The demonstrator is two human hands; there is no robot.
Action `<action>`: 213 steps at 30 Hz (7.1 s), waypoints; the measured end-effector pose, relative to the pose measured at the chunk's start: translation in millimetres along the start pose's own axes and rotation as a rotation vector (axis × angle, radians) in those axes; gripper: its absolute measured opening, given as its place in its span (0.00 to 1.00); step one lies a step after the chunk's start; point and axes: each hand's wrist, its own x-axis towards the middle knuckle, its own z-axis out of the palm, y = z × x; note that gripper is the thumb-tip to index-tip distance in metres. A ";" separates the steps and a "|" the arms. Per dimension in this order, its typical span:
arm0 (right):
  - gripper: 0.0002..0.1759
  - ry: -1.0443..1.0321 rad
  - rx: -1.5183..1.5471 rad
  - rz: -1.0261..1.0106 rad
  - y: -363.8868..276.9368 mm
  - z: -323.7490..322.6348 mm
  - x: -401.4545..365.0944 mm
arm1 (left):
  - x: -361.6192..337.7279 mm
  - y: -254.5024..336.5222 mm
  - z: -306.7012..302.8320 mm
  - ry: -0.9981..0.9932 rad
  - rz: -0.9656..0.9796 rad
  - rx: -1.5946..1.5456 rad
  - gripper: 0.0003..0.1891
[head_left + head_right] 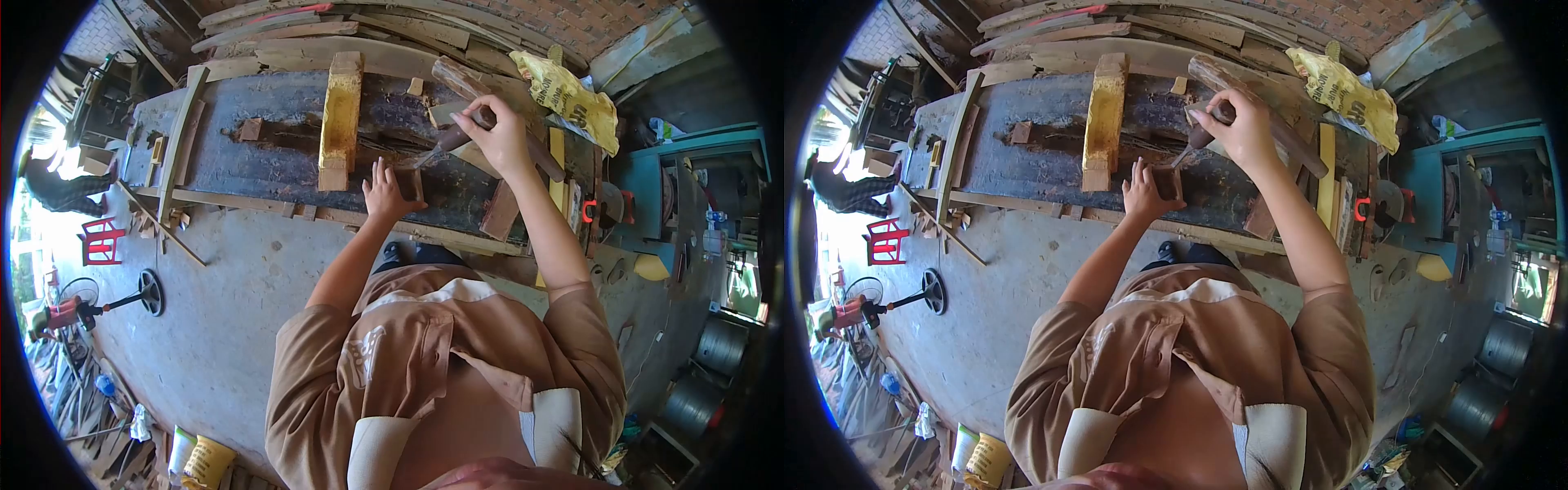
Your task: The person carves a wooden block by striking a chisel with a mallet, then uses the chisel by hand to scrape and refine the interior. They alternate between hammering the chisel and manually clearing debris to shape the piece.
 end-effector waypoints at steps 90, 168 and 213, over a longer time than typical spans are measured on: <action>0.24 -0.173 -0.416 -0.282 -22.3 47.0 2.0 | 50.9 60.3 -79.6 0.086 0.459 -1.346 0.09; 0.29 -0.300 -0.484 0.149 3.1 -88.0 -79.0 | 66.7 69.2 -52.0 -0.106 0.445 -1.029 0.09; 0.24 0.080 -0.235 0.158 -13.3 -80.6 -79.8 | 70.9 66.6 -44.7 -0.066 0.440 -1.054 0.06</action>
